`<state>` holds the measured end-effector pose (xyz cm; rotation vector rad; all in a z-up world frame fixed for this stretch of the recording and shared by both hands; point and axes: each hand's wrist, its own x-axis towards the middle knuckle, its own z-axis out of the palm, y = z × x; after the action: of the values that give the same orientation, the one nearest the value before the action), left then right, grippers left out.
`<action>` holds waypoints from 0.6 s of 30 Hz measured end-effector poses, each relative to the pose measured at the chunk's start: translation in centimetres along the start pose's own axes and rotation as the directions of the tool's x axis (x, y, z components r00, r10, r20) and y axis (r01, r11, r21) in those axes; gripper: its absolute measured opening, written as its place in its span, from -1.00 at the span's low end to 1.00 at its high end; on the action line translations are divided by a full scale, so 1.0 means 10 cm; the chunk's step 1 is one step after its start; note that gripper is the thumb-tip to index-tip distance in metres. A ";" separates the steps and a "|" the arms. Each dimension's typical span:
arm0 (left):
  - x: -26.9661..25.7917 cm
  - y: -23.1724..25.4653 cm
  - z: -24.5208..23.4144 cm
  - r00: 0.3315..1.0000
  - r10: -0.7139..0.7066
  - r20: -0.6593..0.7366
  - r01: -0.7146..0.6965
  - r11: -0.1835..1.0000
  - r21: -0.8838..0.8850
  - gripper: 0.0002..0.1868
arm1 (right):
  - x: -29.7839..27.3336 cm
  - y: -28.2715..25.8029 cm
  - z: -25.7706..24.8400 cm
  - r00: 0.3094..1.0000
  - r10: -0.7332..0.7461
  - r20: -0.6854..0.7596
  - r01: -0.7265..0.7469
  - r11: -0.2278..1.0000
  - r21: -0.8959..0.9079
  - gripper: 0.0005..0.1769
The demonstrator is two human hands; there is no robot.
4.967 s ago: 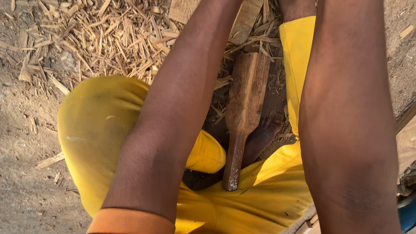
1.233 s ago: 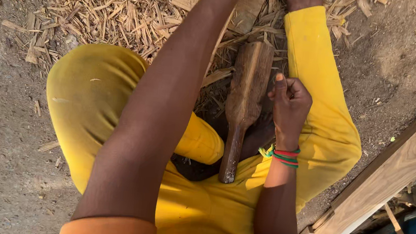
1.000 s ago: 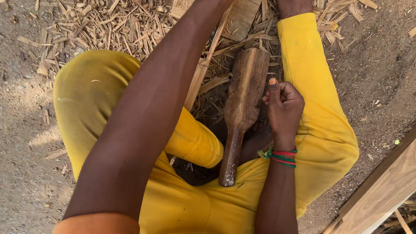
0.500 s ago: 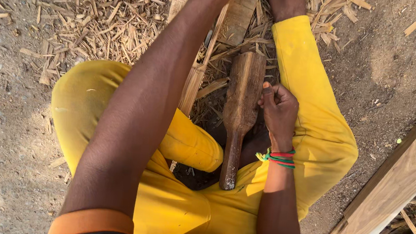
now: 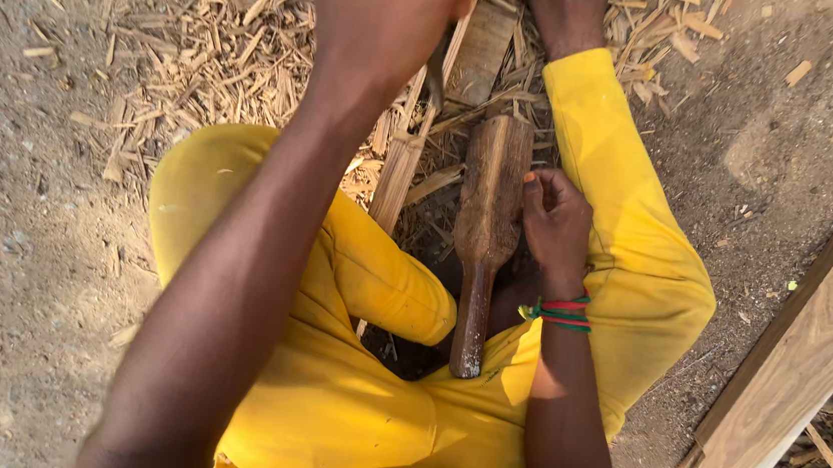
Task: The person uses a wooden mallet and a chisel to carve a mortise into a long wooden beam while sitting on the ground.
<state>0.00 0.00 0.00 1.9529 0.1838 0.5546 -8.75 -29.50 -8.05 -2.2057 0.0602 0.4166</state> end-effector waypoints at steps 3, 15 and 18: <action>-0.34 0.04 -0.16 0.981 -0.181 -0.071 0.136 0.902 -0.411 -0.58 | -0.18 0.02 0.00 0.986 -0.164 0.003 0.158 0.948 -0.275 -0.54; -0.46 0.31 -0.18 0.996 0.029 -0.086 -0.061 0.916 -0.398 -0.68 | -0.64 -0.02 0.21 0.950 0.183 0.254 -0.205 0.977 0.061 0.20; -0.53 0.40 -0.19 0.975 0.195 -0.102 -0.219 0.912 -0.346 -0.77 | -0.66 0.09 0.20 0.870 0.385 0.308 -0.486 0.771 0.411 0.09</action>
<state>-5.98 -2.16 2.69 1.6088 -0.0827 0.7376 -15.73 -29.19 -7.75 -1.6289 0.5247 0.7993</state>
